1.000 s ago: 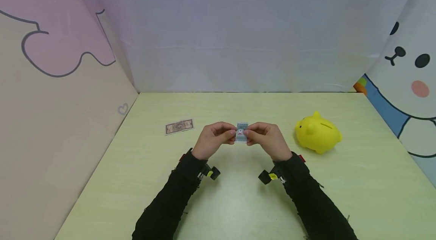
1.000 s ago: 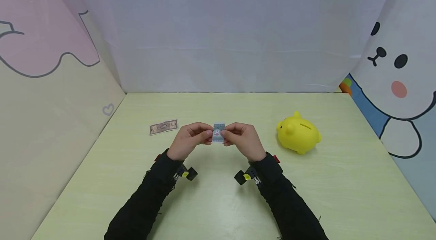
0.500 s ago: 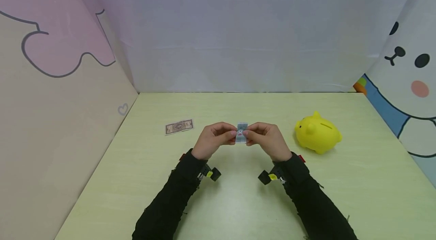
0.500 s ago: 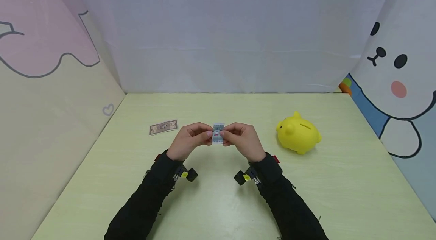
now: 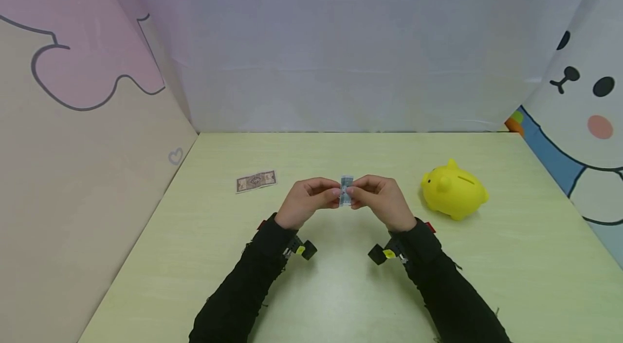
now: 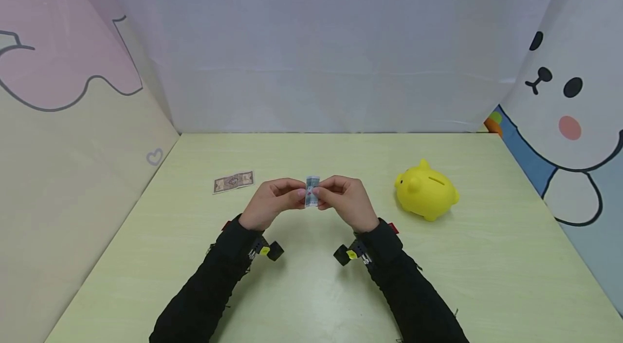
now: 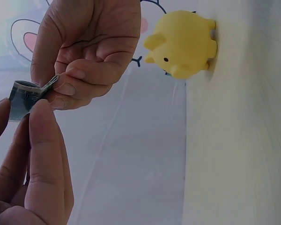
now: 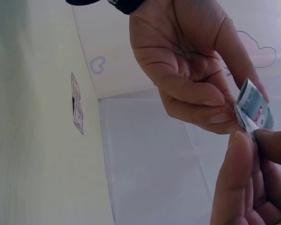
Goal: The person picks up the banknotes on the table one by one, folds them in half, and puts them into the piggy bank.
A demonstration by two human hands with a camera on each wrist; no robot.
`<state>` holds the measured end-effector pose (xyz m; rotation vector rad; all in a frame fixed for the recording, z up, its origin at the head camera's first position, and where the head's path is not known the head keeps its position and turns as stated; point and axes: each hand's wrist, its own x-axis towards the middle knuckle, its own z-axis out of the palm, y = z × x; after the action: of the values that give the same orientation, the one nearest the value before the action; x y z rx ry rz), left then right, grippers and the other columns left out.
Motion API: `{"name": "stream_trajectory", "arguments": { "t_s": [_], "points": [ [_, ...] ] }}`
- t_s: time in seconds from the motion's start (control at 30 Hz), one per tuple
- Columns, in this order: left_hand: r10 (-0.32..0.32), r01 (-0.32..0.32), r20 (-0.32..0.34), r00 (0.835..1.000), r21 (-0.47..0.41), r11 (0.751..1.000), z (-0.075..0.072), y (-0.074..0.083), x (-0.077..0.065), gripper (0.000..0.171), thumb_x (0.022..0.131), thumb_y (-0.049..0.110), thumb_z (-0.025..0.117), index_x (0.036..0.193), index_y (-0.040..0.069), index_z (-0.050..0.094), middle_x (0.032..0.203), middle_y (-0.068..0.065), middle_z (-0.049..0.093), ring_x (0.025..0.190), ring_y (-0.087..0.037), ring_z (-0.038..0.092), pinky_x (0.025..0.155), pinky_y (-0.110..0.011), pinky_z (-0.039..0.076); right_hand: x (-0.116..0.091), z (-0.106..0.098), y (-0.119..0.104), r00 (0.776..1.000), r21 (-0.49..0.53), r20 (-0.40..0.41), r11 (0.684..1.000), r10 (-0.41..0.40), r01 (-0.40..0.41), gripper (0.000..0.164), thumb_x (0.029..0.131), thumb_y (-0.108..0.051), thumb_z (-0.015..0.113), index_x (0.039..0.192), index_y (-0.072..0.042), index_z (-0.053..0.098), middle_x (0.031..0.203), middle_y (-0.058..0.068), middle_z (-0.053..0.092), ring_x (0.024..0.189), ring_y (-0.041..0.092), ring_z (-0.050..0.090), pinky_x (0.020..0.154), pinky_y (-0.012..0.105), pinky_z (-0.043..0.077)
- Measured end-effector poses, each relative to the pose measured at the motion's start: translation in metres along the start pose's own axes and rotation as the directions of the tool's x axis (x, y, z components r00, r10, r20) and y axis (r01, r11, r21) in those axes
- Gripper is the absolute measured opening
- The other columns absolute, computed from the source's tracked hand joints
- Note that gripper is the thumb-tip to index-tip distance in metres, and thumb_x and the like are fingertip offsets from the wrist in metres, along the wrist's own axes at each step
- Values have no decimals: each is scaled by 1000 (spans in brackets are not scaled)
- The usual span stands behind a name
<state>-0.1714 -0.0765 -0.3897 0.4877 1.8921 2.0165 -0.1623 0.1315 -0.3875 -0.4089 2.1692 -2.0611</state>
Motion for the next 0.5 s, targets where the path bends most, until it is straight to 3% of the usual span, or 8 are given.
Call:
{"name": "stream_trajectory", "arguments": {
  "t_s": [0.5],
  "points": [
    [11, -10, -9, 1000, 66, 998, 4, -2, 0, 31, 96, 15, 64, 119, -6, 64, 107, -12, 70, 87, -9, 69, 87, -33, 59, -1, 2, 1, 999, 10, -5, 999, -36, 36, 24, 94, -10, 66, 103, 12, 67, 84, -8, 71, 72, 11, 69, 73, 27, 61]
  ]
}}
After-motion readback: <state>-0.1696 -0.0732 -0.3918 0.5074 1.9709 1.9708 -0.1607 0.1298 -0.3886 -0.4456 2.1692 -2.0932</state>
